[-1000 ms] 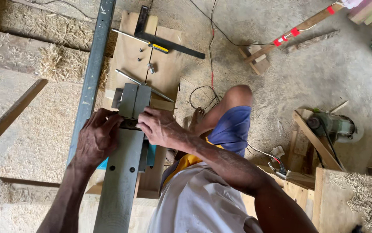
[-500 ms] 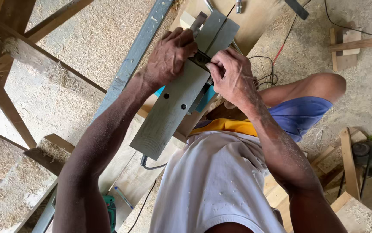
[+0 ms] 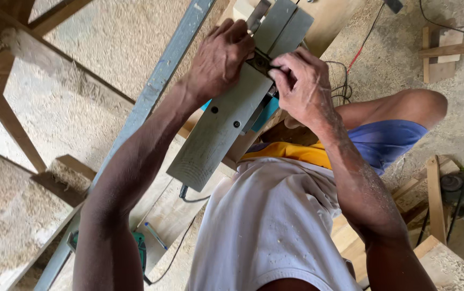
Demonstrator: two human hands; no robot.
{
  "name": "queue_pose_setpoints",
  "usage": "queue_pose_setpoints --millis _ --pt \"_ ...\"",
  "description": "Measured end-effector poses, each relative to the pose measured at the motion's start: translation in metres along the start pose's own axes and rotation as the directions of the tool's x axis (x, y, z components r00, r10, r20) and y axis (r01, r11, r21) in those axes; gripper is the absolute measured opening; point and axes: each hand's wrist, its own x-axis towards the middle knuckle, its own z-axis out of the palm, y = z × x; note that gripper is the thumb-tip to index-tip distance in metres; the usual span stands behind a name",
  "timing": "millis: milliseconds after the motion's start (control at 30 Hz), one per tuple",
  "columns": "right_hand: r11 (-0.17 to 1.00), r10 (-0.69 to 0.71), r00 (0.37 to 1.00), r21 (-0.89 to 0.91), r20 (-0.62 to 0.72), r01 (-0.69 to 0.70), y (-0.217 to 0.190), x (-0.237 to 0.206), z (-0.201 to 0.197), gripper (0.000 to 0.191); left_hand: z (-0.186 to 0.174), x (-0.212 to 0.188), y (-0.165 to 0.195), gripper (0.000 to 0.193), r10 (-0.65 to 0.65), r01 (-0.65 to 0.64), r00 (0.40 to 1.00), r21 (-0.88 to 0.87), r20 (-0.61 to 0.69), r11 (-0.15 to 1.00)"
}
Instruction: The person adjusts a teal electric planer on a wooden workbench. They use a socket wrench to tighten a bolt on the planer's fence and repeatedly check the alignment of the fence with a square. The person also uses their fingers to make small adjustments to the fence position.
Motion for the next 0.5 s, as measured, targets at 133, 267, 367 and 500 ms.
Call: queue_pose_setpoints --millis 133,267,367,500 --pt "0.995 0.075 0.996 -0.071 0.045 -0.072 -0.002 0.001 0.006 0.013 -0.001 0.004 -0.004 0.011 0.084 -0.086 0.996 0.046 0.039 0.995" --pt "0.991 0.029 0.998 -0.128 -0.048 -0.035 -0.006 0.001 0.013 0.017 -0.014 0.01 -0.002 0.007 0.087 -0.087 0.996 0.02 0.031 0.996" --pt "0.99 0.058 0.997 -0.123 -0.04 -0.063 -0.006 0.001 0.017 0.017 -0.018 0.009 0.0 0.01 -0.043 0.047 0.998 -0.089 0.041 0.995" --pt "0.996 -0.003 0.996 -0.092 -0.088 -0.005 0.006 0.0 0.016 0.018 -0.006 0.0 -0.005 0.007 -0.027 0.025 0.998 -0.049 -0.052 0.999"
